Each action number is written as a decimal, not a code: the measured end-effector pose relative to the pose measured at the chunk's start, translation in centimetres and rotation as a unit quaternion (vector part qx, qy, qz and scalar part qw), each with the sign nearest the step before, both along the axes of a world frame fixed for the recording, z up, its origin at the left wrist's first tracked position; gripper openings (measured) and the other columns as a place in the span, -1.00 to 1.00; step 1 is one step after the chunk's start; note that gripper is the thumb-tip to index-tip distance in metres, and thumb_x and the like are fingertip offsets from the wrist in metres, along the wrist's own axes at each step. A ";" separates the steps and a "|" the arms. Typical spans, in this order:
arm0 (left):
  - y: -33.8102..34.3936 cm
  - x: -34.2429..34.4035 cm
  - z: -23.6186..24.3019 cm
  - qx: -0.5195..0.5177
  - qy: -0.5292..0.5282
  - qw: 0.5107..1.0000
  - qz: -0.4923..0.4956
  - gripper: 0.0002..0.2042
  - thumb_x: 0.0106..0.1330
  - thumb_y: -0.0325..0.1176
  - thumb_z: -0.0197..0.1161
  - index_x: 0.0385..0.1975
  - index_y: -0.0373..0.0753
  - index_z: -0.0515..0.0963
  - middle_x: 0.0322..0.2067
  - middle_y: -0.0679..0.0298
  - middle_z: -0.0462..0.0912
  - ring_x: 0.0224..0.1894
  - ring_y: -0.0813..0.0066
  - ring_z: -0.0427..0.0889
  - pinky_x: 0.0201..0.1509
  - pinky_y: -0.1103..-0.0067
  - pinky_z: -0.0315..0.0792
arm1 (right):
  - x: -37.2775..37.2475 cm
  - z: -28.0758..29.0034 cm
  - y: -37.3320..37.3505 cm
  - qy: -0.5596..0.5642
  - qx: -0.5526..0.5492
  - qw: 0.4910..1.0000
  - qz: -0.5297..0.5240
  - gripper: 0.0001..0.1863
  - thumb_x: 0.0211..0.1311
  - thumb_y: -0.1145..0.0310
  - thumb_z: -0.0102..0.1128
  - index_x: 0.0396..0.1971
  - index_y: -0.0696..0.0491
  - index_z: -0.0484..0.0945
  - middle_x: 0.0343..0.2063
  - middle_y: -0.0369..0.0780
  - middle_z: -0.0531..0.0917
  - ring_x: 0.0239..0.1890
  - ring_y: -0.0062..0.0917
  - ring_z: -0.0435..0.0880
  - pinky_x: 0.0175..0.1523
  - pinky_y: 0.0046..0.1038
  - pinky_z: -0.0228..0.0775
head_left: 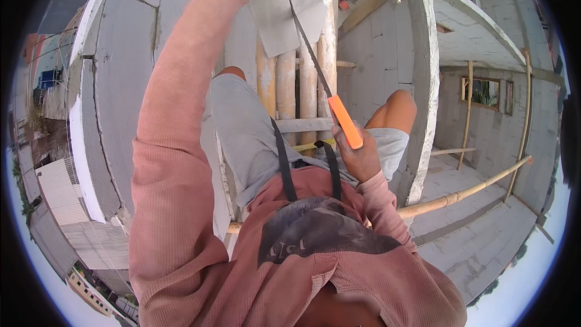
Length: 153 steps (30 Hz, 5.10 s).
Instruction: The person uses a hand saw to cut a lightweight concrete block, applies mortar to the top of a wall using a trowel, and then places the cut block into position, tapping it with a hammer to level it.
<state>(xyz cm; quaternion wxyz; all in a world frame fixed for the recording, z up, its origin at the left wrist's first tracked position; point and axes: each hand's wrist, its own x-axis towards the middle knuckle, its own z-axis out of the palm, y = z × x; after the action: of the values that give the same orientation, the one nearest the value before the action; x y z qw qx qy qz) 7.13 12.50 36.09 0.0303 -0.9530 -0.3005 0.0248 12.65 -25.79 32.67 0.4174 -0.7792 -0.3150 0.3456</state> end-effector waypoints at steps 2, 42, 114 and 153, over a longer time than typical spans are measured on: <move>-0.6 1.9 -0.2 -0.007 -0.013 1.000 -0.019 -0.29 0.28 0.19 0.06 0.33 -0.17 0.42 0.08 -0.10 0.58 0.13 0.03 0.62 0.18 0.18 0.50 | 4.4 -2.8 7.2 -0.020 -0.014 1.000 0.005 -0.68 0.32 0.20 0.18 -0.33 0.21 0.58 -0.51 0.03 0.64 -0.36 -0.05 0.68 -0.19 -0.24 0.51; 1.4 1.3 -1.2 0.010 0.045 0.998 -0.040 -0.38 0.36 0.02 0.03 0.35 -0.21 0.37 0.11 -0.09 0.57 0.14 0.04 0.61 0.19 0.16 0.49 | 0.3 -1.4 -3.7 -0.076 -0.022 0.997 0.023 -0.79 0.30 0.26 0.21 -0.30 0.11 0.60 -0.42 -0.01 0.68 -0.24 -0.04 0.71 -0.11 -0.18 0.53; 7.6 4.5 1.6 0.059 0.145 0.979 -0.128 -0.51 0.51 -0.29 -0.02 0.40 -0.27 0.28 0.16 -0.08 0.54 0.17 0.07 0.58 0.23 0.13 0.45 | 5.6 -16.5 6.0 0.040 -0.059 0.997 0.043 -0.59 0.30 0.08 0.30 -0.18 0.19 0.64 -0.47 -0.11 0.66 -0.39 -0.45 0.62 -0.16 -0.38 0.48; 14.8 -3.1 -3.0 -0.379 -0.131 0.877 -0.265 -0.45 0.55 -0.11 -0.03 0.47 -0.17 0.18 0.42 0.01 0.18 0.45 0.09 0.14 0.50 0.14 0.07 | 4.4 -9.5 -2.3 -0.013 -0.089 0.994 0.068 -0.70 0.30 0.15 0.25 -0.37 0.12 0.64 -0.47 0.05 0.67 -0.33 0.05 0.67 -0.22 -0.12 0.52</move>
<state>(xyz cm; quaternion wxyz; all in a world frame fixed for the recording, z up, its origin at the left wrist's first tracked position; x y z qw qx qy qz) 4.07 27.28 33.09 -0.3675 -0.9300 -0.0057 0.0032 17.01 -28.05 23.20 0.3179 -0.7946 -0.3406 0.3894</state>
